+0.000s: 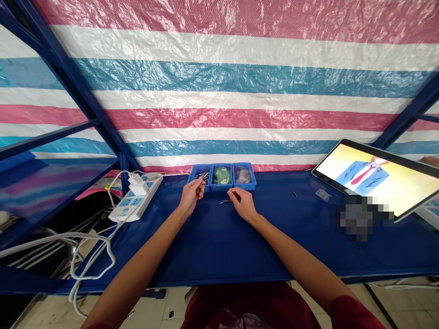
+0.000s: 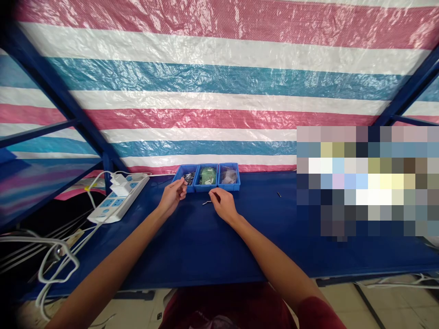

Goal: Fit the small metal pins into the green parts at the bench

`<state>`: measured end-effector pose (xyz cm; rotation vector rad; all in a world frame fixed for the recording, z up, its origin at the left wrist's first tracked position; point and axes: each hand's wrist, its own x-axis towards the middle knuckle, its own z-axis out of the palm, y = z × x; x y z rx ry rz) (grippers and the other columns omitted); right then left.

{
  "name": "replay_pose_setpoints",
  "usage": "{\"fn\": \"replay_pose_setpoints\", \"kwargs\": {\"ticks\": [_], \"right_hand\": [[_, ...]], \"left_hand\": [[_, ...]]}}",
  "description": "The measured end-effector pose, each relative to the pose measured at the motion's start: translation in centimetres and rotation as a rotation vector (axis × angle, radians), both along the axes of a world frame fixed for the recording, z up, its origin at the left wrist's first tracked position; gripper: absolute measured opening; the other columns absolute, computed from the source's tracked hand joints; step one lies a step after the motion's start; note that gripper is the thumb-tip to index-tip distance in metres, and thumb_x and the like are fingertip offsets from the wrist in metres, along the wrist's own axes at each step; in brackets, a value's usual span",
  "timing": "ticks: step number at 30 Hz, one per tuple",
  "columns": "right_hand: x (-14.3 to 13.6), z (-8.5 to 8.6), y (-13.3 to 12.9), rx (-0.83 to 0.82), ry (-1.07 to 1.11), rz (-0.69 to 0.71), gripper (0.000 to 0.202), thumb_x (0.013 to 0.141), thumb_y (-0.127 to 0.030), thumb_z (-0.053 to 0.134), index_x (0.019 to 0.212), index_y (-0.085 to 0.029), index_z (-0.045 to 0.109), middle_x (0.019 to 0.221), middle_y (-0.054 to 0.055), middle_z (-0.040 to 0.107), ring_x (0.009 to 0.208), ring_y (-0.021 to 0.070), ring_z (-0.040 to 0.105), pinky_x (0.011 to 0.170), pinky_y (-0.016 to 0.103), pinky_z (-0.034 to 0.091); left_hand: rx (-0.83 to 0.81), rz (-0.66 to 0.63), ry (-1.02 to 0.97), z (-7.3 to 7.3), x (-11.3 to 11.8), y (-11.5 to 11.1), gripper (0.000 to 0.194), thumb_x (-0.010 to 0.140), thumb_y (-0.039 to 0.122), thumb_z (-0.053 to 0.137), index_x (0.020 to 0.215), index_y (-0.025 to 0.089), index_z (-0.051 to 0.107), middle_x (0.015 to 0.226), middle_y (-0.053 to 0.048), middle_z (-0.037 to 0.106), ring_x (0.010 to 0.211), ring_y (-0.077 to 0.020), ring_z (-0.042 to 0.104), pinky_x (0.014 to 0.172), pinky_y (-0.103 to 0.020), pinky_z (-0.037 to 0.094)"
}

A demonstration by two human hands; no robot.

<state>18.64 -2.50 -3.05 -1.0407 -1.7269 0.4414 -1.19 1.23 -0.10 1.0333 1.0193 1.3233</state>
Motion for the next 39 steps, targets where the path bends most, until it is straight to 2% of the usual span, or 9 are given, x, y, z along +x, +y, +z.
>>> {"fn": "replay_pose_setpoints", "kwargs": {"ticks": [5,15,21,24,26,28,31,34,39], "right_hand": [[0.0,0.1,0.0,-0.015,-0.01,-0.002,0.032,0.093,-0.039,0.042,0.085,-0.018,0.066,0.076,0.005,0.066,0.065,0.0164,0.057,0.065,0.027,0.045],[0.0,0.2,-0.1,-0.032,-0.018,0.03,0.031,0.093,-0.038,0.042,0.084,-0.019,0.065,0.075,0.004,0.066,0.063,0.0159,0.057,0.063,0.026,0.044],[-0.1,0.3,-0.1,-0.029,-0.019,0.022,0.032,0.092,-0.038,0.042,0.083,-0.018,0.066,0.074,0.004,0.066,0.062,0.0157,0.057,0.063,0.026,0.045],[-0.1,0.2,-0.1,-0.027,-0.026,0.016,0.031,0.093,-0.037,0.042,0.083,-0.019,0.065,0.074,0.004,0.066,0.063,0.0157,0.057,0.063,0.026,0.044],[-0.1,0.0,0.0,-0.024,-0.031,0.01,0.03,0.093,-0.035,0.042,0.083,-0.019,0.065,0.074,0.004,0.066,0.063,0.0157,0.057,0.063,0.026,0.044],[0.0,-0.2,0.2,-0.022,-0.037,-0.011,0.028,0.092,-0.032,0.043,0.082,-0.019,0.065,0.074,0.004,0.066,0.063,0.0156,0.057,0.063,0.026,0.043],[0.2,-0.5,0.5,-0.039,-0.082,-0.082,0.022,0.089,-0.026,0.046,0.082,-0.019,0.065,0.073,0.003,0.065,0.063,0.0155,0.056,0.063,0.026,0.042],[0.4,-0.8,0.8,-0.103,-0.237,-0.166,0.011,0.082,-0.019,0.055,0.078,-0.021,0.066,0.071,0.002,0.062,0.065,0.016,0.055,0.061,0.026,0.039],[0.3,-1.1,0.8,-0.207,-0.445,-0.218,0.009,0.073,-0.013,0.065,0.074,-0.021,0.066,0.076,0.002,0.061,0.07,0.0164,0.055,0.06,0.026,0.037]], "left_hand": [[-0.06,0.042,-0.016,-0.7,-0.7,0.7,0.041,0.063,0.049,0.074,0.075,0.013,0.06,0.052,0.004,0.049,0.041,-0.0051,0.039,0.037,-0.017,0.026],[-0.141,0.077,-0.017,-0.7,-0.8,0.7,0.043,0.063,0.05,0.075,0.076,0.012,0.059,0.049,0.005,0.049,0.038,-0.0044,0.039,0.037,-0.016,0.026],[-0.11,0.088,0.009,-0.5,-0.7,0.5,0.046,0.063,0.053,0.074,0.075,0.012,0.06,0.049,0.004,0.049,0.038,-0.0047,0.038,0.037,-0.016,0.024],[-0.041,0.063,0.056,-0.2,-0.5,0.3,0.049,0.067,0.055,0.071,0.087,0.011,0.065,0.053,0.001,0.053,0.04,-0.0062,0.041,0.037,-0.018,0.026],[0.038,0.035,0.139,0.0,-0.2,0.1,0.05,0.072,0.056,0.066,0.095,0.011,0.066,0.058,-0.001,0.057,0.042,-0.0077,0.043,0.038,-0.019,0.027],[0.144,-0.006,0.295,0.0,0.0,-0.2,0.043,0.077,0.053,0.063,0.092,0.013,0.068,0.06,-0.002,0.058,0.043,-0.0091,0.044,0.04,-0.021,0.03],[0.345,-0.093,0.636,-0.3,0.4,-0.7,0.029,0.079,0.045,0.062,0.078,0.016,0.069,0.062,-0.002,0.06,0.05,-0.0122,0.049,0.05,-0.023,0.037],[0.513,-0.189,0.967,-1.0,0.7,-1.1,0.02,0.079,0.038,0.063,0.075,0.02,0.069,0.068,-0.002,0.063,0.059,-0.0152,0.054,0.058,-0.024,0.038],[0.564,-0.302,1.194,-2.2,0.7,-1.0,0.013,0.078,0.034,0.064,0.077,0.021,0.068,0.074,-0.002,0.061,0.063,-0.0164,0.054,0.057,-0.025,0.034]]}}
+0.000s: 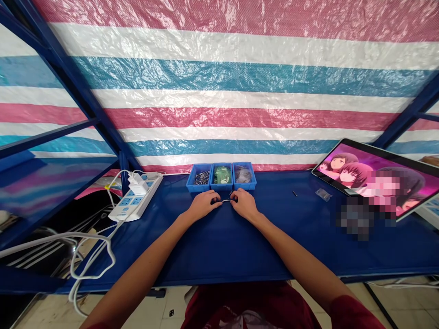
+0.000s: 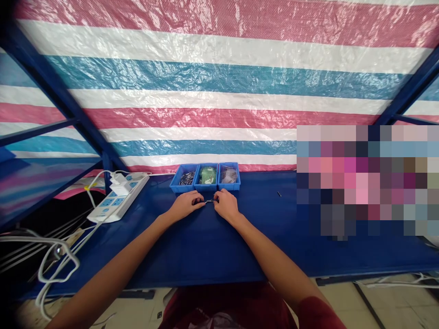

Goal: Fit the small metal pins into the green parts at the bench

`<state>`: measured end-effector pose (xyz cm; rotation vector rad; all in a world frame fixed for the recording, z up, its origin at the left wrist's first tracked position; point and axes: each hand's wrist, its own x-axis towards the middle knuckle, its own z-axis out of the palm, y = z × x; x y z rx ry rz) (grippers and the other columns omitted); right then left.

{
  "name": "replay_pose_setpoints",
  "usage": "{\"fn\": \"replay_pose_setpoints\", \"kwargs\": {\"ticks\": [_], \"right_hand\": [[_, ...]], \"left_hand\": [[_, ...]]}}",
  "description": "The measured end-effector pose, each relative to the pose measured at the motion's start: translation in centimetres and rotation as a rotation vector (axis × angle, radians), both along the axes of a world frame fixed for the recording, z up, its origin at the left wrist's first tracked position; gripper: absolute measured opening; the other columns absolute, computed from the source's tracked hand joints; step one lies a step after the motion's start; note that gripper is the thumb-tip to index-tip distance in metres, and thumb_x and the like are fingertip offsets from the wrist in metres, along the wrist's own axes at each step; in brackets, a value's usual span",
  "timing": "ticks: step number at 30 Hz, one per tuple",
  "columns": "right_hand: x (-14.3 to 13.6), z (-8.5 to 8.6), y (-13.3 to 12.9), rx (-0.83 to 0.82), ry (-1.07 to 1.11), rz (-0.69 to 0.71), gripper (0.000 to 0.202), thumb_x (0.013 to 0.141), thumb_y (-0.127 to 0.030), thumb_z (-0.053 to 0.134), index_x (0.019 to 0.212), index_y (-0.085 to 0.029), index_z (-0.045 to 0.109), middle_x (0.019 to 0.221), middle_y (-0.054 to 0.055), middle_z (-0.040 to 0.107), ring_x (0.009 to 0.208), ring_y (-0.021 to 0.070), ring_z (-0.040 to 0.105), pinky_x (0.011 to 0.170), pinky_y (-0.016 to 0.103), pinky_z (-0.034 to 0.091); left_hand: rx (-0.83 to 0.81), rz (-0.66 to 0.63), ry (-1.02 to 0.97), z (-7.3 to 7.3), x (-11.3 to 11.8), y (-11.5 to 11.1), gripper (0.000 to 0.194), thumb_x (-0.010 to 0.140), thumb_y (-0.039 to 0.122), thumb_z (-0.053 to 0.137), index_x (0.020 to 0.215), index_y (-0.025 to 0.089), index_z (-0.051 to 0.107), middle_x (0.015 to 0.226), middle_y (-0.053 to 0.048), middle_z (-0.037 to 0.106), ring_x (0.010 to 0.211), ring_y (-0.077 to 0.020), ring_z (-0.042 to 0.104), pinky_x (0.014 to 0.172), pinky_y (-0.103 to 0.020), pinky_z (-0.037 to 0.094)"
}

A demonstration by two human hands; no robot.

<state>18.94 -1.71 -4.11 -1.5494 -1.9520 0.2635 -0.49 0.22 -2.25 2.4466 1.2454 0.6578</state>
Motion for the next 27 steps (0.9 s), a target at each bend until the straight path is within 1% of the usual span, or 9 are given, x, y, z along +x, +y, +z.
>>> {"fn": "replay_pose_setpoints", "kwargs": {"ticks": [4,8,12,14,16,19,21,23,27], "right_hand": [[-0.16,0.12,-0.12,-0.054,-0.066,0.009,0.007,0.077,-0.015,0.063,0.075,-0.021,0.066,0.082,0.003,0.061,0.074,0.0163,0.056,0.062,0.026,0.038],[-0.15,0.26,-0.06,-0.128,-0.147,0.045,0.007,0.082,-0.016,0.059,0.078,-0.019,0.065,0.088,0.004,0.062,0.085,0.0182,0.057,0.069,0.027,0.04],[-0.14,0.02,0.08,-0.128,-0.182,0.078,0.009,0.084,-0.014,0.057,0.079,-0.019,0.062,0.093,0.006,0.061,0.092,0.0205,0.055,0.076,0.029,0.04],[-0.12,-0.14,0.16,-0.103,-0.166,0.099,0.009,0.086,-0.013,0.056,0.08,-0.019,0.06,0.093,0.006,0.061,0.092,0.0205,0.055,0.076,0.029,0.04],[-0.09,-0.22,0.24,-0.073,-0.134,0.118,0.009,0.087,-0.012,0.054,0.082,-0.019,0.058,0.09,0.006,0.062,0.089,0.0201,0.055,0.076,0.029,0.04],[-0.02,-0.21,0.34,-0.043,-0.069,0.145,0.01,0.088,-0.01,0.053,0.083,-0.019,0.056,0.085,0.005,0.062,0.083,0.0194,0.054,0.073,0.029,0.039],[0.0,-0.16,0.37,-0.021,-0.019,0.169,0.011,0.088,-0.01,0.053,0.082,-0.019,0.056,0.083,0.004,0.062,0.08,0.0189,0.054,0.071,0.028,0.039],[-0.01,-0.11,0.34,0.009,0.026,0.2,0.012,0.087,-0.01,0.053,0.081,-0.02,0.056,0.082,0.004,0.062,0.079,0.0185,0.054,0.071,0.028,0.039],[-0.12,-0.12,0.24,0.08,0.106,0.271,0.012,0.087,-0.012,0.052,0.08,-0.02,0.057,0.082,0.004,0.061,0.077,0.0182,0.054,0.071,0.029,0.041]], "left_hand": [[0.008,-0.021,0.064,-0.31,-0.15,0.19,0.018,0.083,0.036,0.058,0.078,0.02,0.066,0.074,-0.002,0.061,0.065,-0.0162,0.054,0.058,-0.026,0.034],[0.009,-0.003,0.145,-0.13,-0.06,0.1,0.024,0.088,0.038,0.051,0.079,0.019,0.064,0.075,-0.002,0.061,0.066,-0.0152,0.055,0.059,-0.024,0.035],[0.021,0.012,0.184,-0.04,0.06,0.0,0.022,0.088,0.035,0.052,0.08,0.019,0.064,0.076,-0.001,0.062,0.067,-0.0151,0.056,0.059,-0.024,0.036],[0.028,0.016,0.187,-0.02,0.05,-0.04,0.018,0.088,0.033,0.053,0.082,0.019,0.064,0.076,-0.001,0.062,0.067,-0.0152,0.056,0.059,-0.024,0.036],[0.055,0.028,0.17,0.09,-0.01,-0.09,0.016,0.088,0.031,0.054,0.088,0.02,0.065,0.078,-0.001,0.062,0.068,-0.0154,0.057,0.06,-0.024,0.038],[0.122,0.038,0.104,0.4,-0.18,-0.17,0.018,0.088,0.03,0.052,0.097,0.021,0.065,0.088,-0.002,0.064,0.073,-0.0154,0.059,0.065,-0.025,0.042],[0.158,0.012,0.057,0.56,-0.29,-0.19,0.019,0.089,0.03,0.051,0.099,0.021,0.065,0.095,-0.002,0.064,0.077,-0.0153,0.06,0.069,-0.025,0.044],[0.184,-0.03,0.024,0.57,-0.36,-0.14,0.021,0.09,0.032,0.051,0.1,0.021,0.066,0.099,-0.003,0.065,0.081,-0.0158,0.061,0.073,-0.025,0.045],[0.225,-0.119,0.012,0.2,-0.39,0.06,0.026,0.093,0.038,0.049,0.093,0.019,0.068,0.096,-0.005,0.066,0.088,-0.0176,0.062,0.079,-0.027,0.046]]}}
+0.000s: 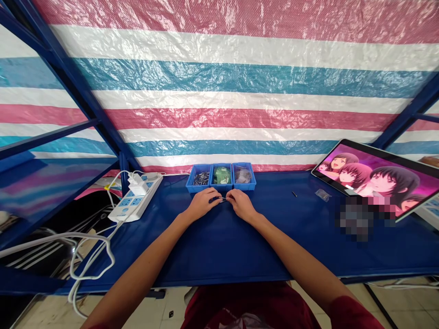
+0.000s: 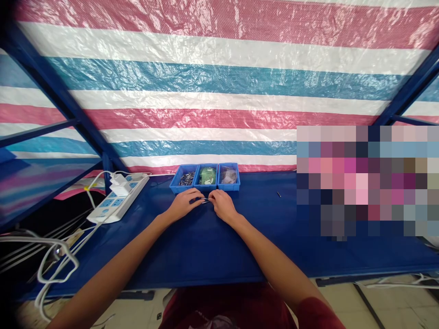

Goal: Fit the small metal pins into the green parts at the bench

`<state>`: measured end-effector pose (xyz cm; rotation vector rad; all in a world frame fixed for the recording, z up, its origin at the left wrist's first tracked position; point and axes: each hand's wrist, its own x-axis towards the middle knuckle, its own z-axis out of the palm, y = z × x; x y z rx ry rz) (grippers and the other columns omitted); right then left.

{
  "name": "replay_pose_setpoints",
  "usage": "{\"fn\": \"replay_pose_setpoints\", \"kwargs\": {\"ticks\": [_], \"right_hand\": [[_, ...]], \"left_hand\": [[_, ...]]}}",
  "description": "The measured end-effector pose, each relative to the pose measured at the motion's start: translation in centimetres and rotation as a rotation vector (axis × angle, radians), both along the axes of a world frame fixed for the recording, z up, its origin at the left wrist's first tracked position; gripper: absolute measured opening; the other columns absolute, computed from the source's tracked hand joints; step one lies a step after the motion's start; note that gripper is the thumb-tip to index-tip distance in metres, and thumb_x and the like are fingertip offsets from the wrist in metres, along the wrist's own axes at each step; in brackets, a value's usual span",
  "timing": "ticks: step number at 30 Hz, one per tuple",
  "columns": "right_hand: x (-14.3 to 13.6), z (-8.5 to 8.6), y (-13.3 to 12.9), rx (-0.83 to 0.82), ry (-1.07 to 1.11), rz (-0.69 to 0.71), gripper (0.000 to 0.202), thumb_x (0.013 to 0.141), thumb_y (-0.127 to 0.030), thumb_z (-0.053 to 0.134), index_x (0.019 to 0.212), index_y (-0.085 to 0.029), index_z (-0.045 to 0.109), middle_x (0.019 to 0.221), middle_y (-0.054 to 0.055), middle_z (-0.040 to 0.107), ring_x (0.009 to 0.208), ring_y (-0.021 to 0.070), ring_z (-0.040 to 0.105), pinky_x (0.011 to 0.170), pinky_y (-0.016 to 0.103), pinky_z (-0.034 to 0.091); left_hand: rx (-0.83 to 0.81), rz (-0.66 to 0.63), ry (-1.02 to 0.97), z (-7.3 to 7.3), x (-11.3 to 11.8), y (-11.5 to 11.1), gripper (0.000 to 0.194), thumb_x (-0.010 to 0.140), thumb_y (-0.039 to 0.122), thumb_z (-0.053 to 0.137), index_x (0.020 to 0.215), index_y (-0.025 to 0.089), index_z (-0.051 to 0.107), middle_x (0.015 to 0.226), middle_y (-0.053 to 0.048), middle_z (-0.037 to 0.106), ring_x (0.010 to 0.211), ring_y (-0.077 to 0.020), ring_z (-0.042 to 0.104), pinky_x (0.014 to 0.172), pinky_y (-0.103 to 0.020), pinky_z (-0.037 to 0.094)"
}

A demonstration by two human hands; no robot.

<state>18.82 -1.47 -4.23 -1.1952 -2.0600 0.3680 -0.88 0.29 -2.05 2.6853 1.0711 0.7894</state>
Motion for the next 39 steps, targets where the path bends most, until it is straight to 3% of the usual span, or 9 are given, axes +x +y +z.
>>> {"fn": "replay_pose_setpoints", "kwargs": {"ticks": [7,11,19,26,29,33,39], "right_hand": [[0.0,-0.2,0.0,0.081,0.196,0.032,0.009,0.089,-0.02,0.053,0.09,-0.02,0.062,0.081,0.004,0.062,0.075,0.0177,0.057,0.07,0.028,0.044],[0.0,0.1,-0.1,0.094,0.226,0.03,0.012,0.09,-0.023,0.051,0.086,-0.02,0.063,0.08,0.004,0.063,0.073,0.0175,0.057,0.069,0.028,0.044],[0.0,0.5,-0.3,0.09,0.239,-0.02,0.023,0.094,-0.031,0.045,0.081,-0.02,0.061,0.079,0.004,0.064,0.074,0.0172,0.059,0.069,0.027,0.043],[0.0,0.7,-0.4,0.051,0.209,-0.006,0.035,0.097,-0.033,0.038,0.071,-0.019,0.058,0.072,0.003,0.062,0.068,0.0156,0.058,0.067,0.026,0.042],[0.0,0.7,-0.5,0.035,0.242,-0.019,0.029,0.096,-0.035,0.04,0.083,-0.019,0.062,0.079,0.004,0.065,0.073,0.0167,0.059,0.07,0.027,0.044],[-0.1,0.6,-0.6,0.001,0.312,-0.009,0.023,0.092,-0.037,0.049,0.099,-0.02,0.062,0.086,0.005,0.067,0.073,0.0171,0.06,0.07,0.028,0.047],[-0.1,0.7,-0.7,0.035,0.307,0.029,0.022,0.093,-0.035,0.046,0.089,-0.02,0.063,0.083,0.005,0.065,0.071,0.0161,0.058,0.067,0.027,0.045]], "left_hand": [[0.003,-0.005,-0.026,0.2,0.1,-0.1,0.031,0.097,0.036,0.041,0.092,0.018,0.066,0.09,-0.005,0.066,0.084,-0.0171,0.062,0.078,-0.027,0.046],[-0.026,-0.001,-0.071,0.7,0.2,-0.3,0.031,0.097,0.035,0.04,0.09,0.018,0.066,0.089,-0.005,0.066,0.082,-0.017,0.061,0.076,-0.027,0.046],[-0.092,0.019,-0.212,0.9,0.4,-0.5,0.029,0.09,0.043,0.054,0.087,0.016,0.066,0.079,-0.003,0.067,0.064,-0.0129,0.056,0.063,-0.023,0.045],[-0.063,0.02,-0.164,0.8,0.5,-0.6,0.029,0.093,0.04,0.048,0.089,0.018,0.066,0.086,-0.004,0.069,0.072,-0.0145,0.06,0.073,-0.025,0.047],[-0.066,0.013,-0.148,0.9,0.4,-0.6,0.031,0.095,0.039,0.044,0.089,0.018,0.066,0.088,-0.005,0.069,0.079,-0.0164,0.062,0.078,-0.027,0.046],[-0.144,0.03,-0.168,1.4,0.5,-0.9,0.035,0.095,0.039,0.042,0.082,0.017,0.066,0.082,-0.004,0.069,0.075,-0.0163,0.062,0.074,-0.026,0.046],[-0.273,0.042,-0.249,2.0,0.7,-1.1,0.037,0.093,0.039,0.044,0.075,0.016,0.067,0.071,-0.002,0.067,0.065,-0.0144,0.06,0.063,-0.023,0.044]]}}
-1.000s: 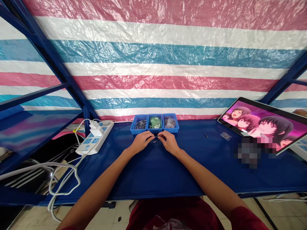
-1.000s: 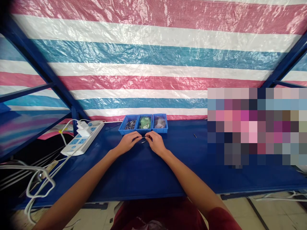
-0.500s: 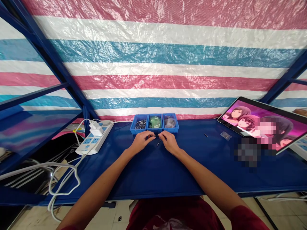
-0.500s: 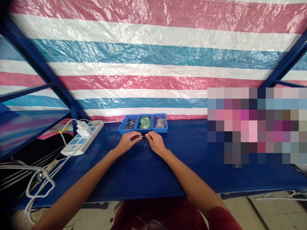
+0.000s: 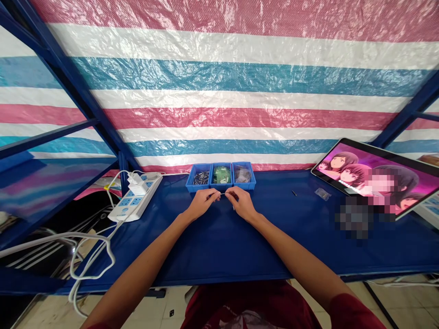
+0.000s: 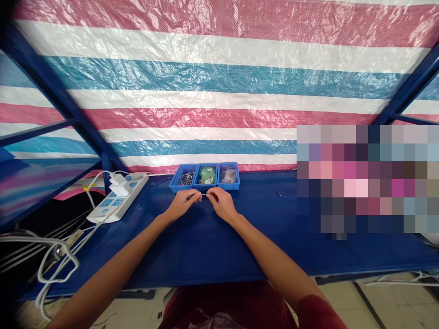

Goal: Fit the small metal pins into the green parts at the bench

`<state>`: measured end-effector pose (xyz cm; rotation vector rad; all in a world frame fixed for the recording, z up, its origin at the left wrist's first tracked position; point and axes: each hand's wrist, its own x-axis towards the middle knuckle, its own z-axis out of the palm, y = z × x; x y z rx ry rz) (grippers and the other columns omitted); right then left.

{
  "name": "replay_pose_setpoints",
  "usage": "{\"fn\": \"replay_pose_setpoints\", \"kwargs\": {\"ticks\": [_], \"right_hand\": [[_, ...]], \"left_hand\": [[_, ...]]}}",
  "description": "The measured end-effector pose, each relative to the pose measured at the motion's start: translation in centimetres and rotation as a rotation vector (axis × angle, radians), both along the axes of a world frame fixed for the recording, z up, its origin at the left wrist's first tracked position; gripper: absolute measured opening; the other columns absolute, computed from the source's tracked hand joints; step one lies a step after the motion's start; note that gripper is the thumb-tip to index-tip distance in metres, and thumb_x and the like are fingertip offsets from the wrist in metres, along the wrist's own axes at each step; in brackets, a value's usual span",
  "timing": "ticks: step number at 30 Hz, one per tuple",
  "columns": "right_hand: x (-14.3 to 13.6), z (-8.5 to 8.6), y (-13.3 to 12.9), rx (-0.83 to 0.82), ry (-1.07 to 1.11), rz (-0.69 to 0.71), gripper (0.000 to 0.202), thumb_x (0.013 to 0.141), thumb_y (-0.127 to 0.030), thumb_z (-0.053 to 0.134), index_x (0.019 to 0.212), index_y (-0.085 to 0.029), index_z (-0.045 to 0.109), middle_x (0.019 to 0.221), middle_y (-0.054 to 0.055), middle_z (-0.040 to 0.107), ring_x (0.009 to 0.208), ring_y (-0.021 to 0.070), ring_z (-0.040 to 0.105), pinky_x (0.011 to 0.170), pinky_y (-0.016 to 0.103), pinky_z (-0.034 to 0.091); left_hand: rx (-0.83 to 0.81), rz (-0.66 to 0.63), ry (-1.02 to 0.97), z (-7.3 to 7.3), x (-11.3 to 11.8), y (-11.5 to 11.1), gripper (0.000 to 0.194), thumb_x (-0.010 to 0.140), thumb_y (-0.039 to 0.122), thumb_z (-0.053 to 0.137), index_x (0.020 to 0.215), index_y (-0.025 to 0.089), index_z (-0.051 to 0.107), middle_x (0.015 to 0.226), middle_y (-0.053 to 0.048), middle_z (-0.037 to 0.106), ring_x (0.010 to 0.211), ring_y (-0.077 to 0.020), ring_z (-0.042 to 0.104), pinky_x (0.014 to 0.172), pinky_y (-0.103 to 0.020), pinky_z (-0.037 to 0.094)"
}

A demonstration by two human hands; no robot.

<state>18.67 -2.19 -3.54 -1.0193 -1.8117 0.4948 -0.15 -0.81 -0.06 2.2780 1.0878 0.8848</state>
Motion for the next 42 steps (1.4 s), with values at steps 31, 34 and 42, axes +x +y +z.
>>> {"fn": "replay_pose_setpoints", "kwargs": {"ticks": [31,34,42], "right_hand": [[0.0,0.4,-0.2,0.019,-0.001,-0.043,0.03,0.095,-0.037,0.042,0.081,-0.019,0.061,0.072,0.003,0.061,0.066,0.0157,0.057,0.064,0.026,0.044],[0.0,0.5,-0.2,0.016,-0.005,-0.041,0.031,0.095,-0.037,0.041,0.078,-0.019,0.06,0.072,0.003,0.062,0.066,0.0154,0.057,0.063,0.026,0.044],[0.0,0.7,-0.4,0.025,0.025,-0.028,0.033,0.095,-0.038,0.04,0.077,-0.019,0.06,0.072,0.003,0.061,0.066,0.0154,0.057,0.064,0.026,0.043]], "left_hand": [[-0.252,0.103,-0.43,-0.8,0.6,0.1,0.036,0.071,0.044,0.072,0.088,0.013,0.072,0.072,-0.005,0.069,0.05,-0.0109,0.055,0.048,-0.023,0.049],[-0.205,0.094,-0.36,-0.8,0.6,0.0,0.035,0.074,0.045,0.069,0.088,0.013,0.072,0.077,-0.006,0.07,0.059,-0.014,0.06,0.051,-0.023,0.049],[-0.234,0.058,-0.364,-0.6,0.6,0.0,0.03,0.074,0.041,0.07,0.085,0.013,0.071,0.077,-0.006,0.069,0.061,-0.0144,0.06,0.05,-0.023,0.047]]}}
